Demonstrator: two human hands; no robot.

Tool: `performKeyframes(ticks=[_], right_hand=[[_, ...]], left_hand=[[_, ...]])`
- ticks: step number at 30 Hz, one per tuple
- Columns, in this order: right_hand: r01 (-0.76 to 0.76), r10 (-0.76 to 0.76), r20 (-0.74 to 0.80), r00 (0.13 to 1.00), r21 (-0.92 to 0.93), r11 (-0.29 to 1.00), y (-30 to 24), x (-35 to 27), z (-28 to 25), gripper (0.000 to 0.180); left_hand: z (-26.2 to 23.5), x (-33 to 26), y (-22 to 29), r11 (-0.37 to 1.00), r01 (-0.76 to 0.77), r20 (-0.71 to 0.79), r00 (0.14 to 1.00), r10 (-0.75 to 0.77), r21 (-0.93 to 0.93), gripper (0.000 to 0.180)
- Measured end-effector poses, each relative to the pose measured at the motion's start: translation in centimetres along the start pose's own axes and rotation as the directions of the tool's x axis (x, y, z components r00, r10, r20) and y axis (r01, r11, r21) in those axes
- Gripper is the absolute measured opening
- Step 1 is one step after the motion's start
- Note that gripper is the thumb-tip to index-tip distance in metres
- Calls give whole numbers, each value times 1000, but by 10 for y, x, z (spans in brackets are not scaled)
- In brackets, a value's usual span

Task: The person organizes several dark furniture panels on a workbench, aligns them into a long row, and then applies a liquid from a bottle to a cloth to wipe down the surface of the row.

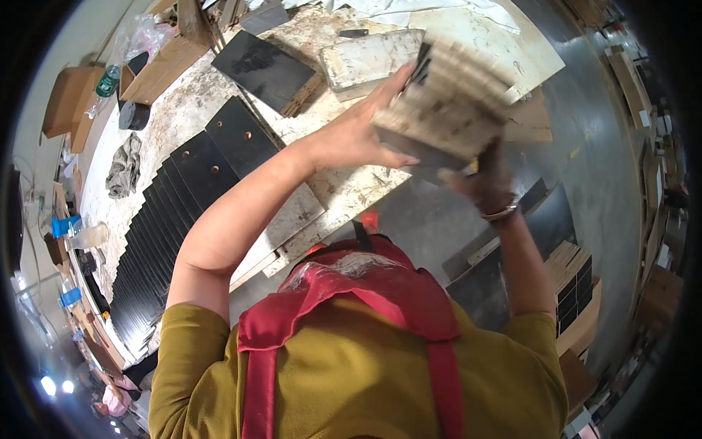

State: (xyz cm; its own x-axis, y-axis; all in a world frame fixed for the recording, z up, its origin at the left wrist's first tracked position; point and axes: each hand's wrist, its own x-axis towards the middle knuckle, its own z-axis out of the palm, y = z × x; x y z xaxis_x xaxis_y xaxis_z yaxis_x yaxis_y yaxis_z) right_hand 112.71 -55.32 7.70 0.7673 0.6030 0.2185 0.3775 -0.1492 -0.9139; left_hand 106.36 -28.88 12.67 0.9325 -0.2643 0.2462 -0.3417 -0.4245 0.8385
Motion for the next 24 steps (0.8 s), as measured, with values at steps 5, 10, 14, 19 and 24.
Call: performKeyframes(ticks=[5,10,14,19,24], right_hand=[[-126,443,395,805,-616,778,-17,13,24,98],[-119,152,158,976,-198,973,-11,8,19,82],[342,-251,233,940,-644,685,7,15,19,78],[131,-152,13,988,-574,808,17,33,16,74],[-379,558,169,813,881,285,6,45,8,55]], left_hand=[[2,-9,-13,971,235,91,969,-231,-34,123],[3,3,-4,999,46,-19,999,-46,7,116],[1,5,-10,986,138,-5,990,-139,-95,114],[14,14,-42,953,235,53,972,-229,-192,116],[-16,50,3,915,388,146,917,-372,-110,99]])
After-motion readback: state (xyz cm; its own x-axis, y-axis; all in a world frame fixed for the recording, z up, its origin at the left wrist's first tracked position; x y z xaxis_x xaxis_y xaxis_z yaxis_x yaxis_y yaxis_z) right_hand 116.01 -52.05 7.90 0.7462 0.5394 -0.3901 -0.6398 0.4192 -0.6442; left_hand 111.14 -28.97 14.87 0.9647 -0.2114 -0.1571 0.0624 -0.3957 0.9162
